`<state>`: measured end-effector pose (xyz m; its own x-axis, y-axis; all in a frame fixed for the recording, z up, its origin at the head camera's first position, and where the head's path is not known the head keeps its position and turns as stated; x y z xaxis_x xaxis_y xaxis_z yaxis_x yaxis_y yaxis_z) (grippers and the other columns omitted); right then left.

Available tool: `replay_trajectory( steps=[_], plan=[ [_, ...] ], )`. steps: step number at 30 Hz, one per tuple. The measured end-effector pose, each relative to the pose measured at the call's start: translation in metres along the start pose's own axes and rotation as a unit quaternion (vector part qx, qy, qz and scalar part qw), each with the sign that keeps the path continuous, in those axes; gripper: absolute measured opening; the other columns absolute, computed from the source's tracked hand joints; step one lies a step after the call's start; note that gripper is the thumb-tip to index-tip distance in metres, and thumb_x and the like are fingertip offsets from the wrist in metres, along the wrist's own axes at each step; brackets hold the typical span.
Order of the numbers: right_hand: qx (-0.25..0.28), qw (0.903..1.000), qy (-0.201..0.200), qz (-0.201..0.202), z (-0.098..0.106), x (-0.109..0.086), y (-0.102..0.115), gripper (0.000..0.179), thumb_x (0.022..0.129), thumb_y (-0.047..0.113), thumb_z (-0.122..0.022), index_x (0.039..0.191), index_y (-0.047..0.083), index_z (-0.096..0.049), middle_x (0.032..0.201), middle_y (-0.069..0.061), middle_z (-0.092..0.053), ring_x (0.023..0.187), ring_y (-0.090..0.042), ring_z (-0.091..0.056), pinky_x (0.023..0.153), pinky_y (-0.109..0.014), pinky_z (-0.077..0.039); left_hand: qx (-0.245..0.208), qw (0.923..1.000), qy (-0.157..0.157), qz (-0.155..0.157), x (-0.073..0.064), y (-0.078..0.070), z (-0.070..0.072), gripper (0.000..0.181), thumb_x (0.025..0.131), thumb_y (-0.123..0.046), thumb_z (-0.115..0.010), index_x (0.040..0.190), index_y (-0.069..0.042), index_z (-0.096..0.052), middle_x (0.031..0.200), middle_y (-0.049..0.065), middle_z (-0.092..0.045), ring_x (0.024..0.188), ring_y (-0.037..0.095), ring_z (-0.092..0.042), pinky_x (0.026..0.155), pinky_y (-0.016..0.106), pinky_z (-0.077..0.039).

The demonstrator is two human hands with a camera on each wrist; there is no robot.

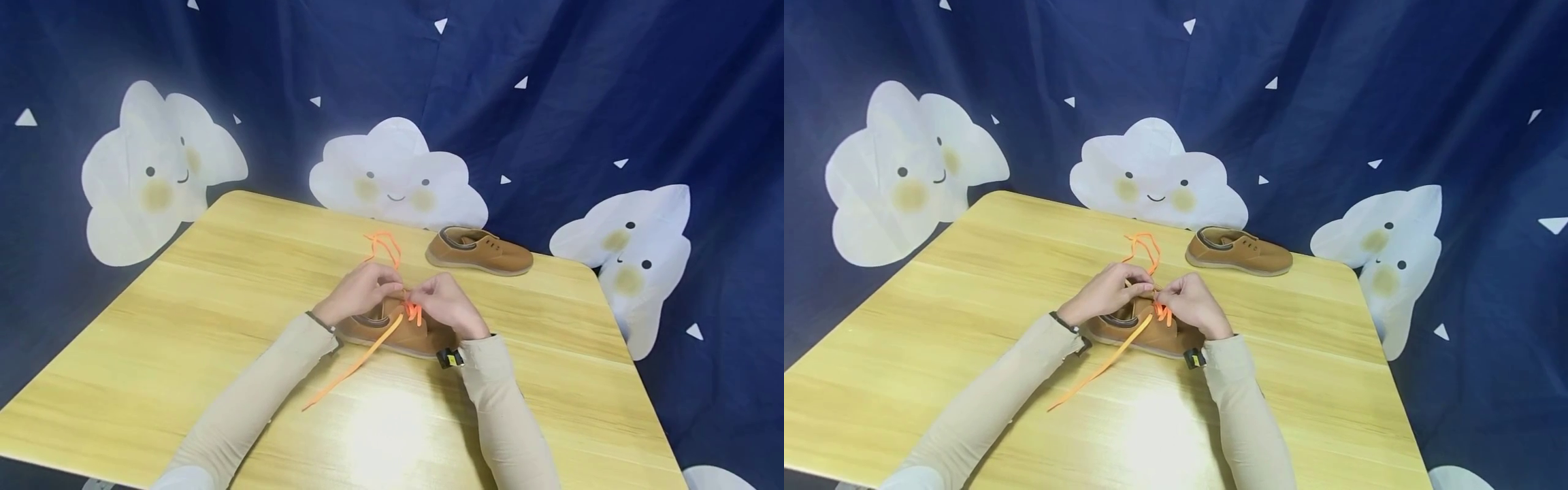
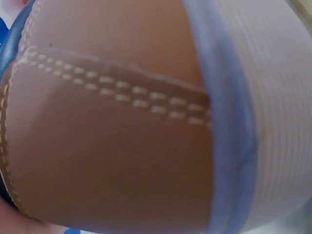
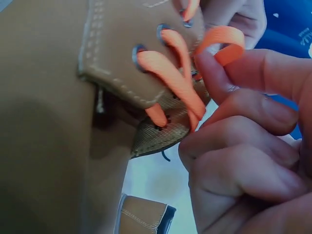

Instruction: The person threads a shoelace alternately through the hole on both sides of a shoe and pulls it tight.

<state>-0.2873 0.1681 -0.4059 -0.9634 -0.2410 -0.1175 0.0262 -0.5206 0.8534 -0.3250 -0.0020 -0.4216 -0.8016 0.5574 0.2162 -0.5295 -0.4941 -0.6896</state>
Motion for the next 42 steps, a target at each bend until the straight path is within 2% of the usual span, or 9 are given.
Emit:
replay_trajectory(
  steps=[8, 13, 20, 24, 26, 29, 31, 36, 42],
  plan=[
    [-0.064, 0.9976, -0.021, 0.015, -0.005, -0.001, 0.004, 0.036, 0.099, 0.017, -0.065, 0.066, 0.004, -0.072, 0.048, 0.008, -0.042, 0.046, -0.009, -0.034, 0.049, -0.023, -0.029, -0.065, 0.9960, 0.049, -0.037, -0.001, -0.002, 0.004, 0.019, 0.101, -0.011, -0.064, 0.117, -0.007, -0.074, 0.116, 0.009, -0.078, 0.108, 0.024, -0.073, 0.095, 0.040, -0.059],
    [-0.090, 0.9952, -0.030, 0.026, -0.006, -0.002, 0.008, 0.037, 0.100, 0.015, -0.064, 0.066, 0.004, -0.072, 0.048, 0.008, -0.040, 0.044, -0.009, -0.034, 0.047, -0.024, -0.027, -0.131, 0.9867, 0.096, 0.004, -0.002, 0.005, 0.005, 0.028, 0.099, -0.007, -0.058, 0.123, -0.007, -0.073, 0.124, 0.009, -0.075, 0.116, 0.022, -0.069, 0.102, 0.042, -0.055],
    [-0.133, 0.9898, 0.001, 0.050, 0.007, -0.006, 0.010, 0.030, 0.103, 0.024, -0.062, 0.082, 0.009, -0.078, 0.059, 0.005, -0.056, 0.050, -0.009, -0.044, 0.050, -0.023, -0.033, -0.176, 0.9751, 0.119, 0.062, -0.004, 0.012, 0.007, 0.039, 0.096, -0.007, -0.051, 0.128, -0.013, -0.072, 0.116, 0.005, -0.071, 0.073, 0.011, -0.048, 0.071, 0.026, -0.044],
    [-0.160, 0.9850, 0.004, 0.065, 0.029, -0.011, 0.002, 0.032, 0.099, 0.030, -0.069, 0.119, 0.006, -0.074, 0.084, -0.007, -0.068, 0.073, -0.021, -0.060, 0.065, -0.034, -0.049, -0.186, 0.9729, 0.115, 0.075, -0.005, 0.012, 0.009, 0.040, 0.095, -0.008, -0.051, 0.127, -0.016, -0.073, 0.117, 0.003, -0.070, 0.066, 0.011, -0.038, 0.066, 0.027, -0.038],
    [-0.177, 0.9822, 0.044, 0.044, 0.034, -0.013, -0.007, 0.059, 0.094, 0.035, -0.075, 0.140, 0.001, -0.061, 0.116, -0.016, -0.072, 0.104, -0.030, -0.067, 0.088, -0.044, -0.056, -0.190, 0.9731, 0.109, 0.071, -0.004, 0.012, 0.010, 0.040, 0.095, -0.007, -0.051, 0.127, -0.016, -0.072, 0.129, 0.002, -0.071, 0.080, 0.007, -0.050, 0.076, 0.026, -0.044],
    [-0.211, 0.9680, 0.135, 0.015, 0.031, -0.015, -0.020, 0.092, 0.085, 0.041, -0.084, 0.154, -0.004, -0.042, 0.148, -0.022, -0.057, 0.139, -0.038, -0.053, 0.115, -0.053, -0.044, -0.216, 0.9681, 0.104, 0.073, -0.004, 0.013, 0.012, 0.040, 0.097, -0.005, -0.050, 0.131, -0.012, -0.070, 0.134, 0.008, -0.070, 0.096, 0.016, -0.063, 0.088, 0.029, -0.052],
    [-0.217, 0.9597, 0.179, 0.005, 0.024, -0.014, -0.025, 0.094, 0.079, 0.038, -0.089, 0.152, -0.002, -0.045, 0.151, -0.019, -0.055, 0.143, -0.036, -0.049, 0.121, -0.053, -0.038, -0.243, 0.9627, 0.097, 0.068, -0.002, 0.013, 0.014, 0.041, 0.097, -0.002, -0.050, 0.134, -0.007, -0.067, 0.137, 0.013, -0.067, 0.124, 0.024, -0.062, 0.105, 0.035, -0.052],
    [-0.223, 0.9581, 0.180, 0.011, 0.016, -0.009, -0.024, 0.079, 0.071, 0.024, -0.096, 0.139, 0.004, -0.062, 0.136, -0.010, -0.068, 0.132, -0.031, -0.058, 0.118, -0.050, -0.041, -0.307, 0.9480, 0.064, 0.057, 0.001, 0.012, 0.020, 0.043, 0.097, 0.001, -0.050, 0.139, -0.001, -0.061, 0.143, 0.020, -0.059, 0.133, 0.038, -0.057, 0.117, 0.053, -0.044],
    [-0.231, 0.9571, 0.175, 0.010, 0.018, -0.010, -0.023, 0.081, 0.071, 0.024, -0.096, 0.142, 0.006, -0.061, 0.142, -0.010, -0.065, 0.135, -0.029, -0.057, 0.119, -0.049, -0.040, -0.342, 0.9379, -0.012, 0.053, 0.003, 0.014, 0.033, 0.043, 0.101, -0.002, -0.055, 0.144, -0.002, -0.056, 0.148, 0.022, -0.056, 0.133, 0.033, -0.058, 0.111, 0.039, -0.050]
  ],
)
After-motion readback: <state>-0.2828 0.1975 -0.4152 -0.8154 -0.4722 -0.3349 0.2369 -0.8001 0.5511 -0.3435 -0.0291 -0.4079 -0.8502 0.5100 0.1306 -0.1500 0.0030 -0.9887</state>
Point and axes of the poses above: each hand's wrist, its own x-axis towards the middle knuckle, its own z-axis out of the back of the hand, y = z × x, the point moved 4 cm from there along x, towards the middle knuckle
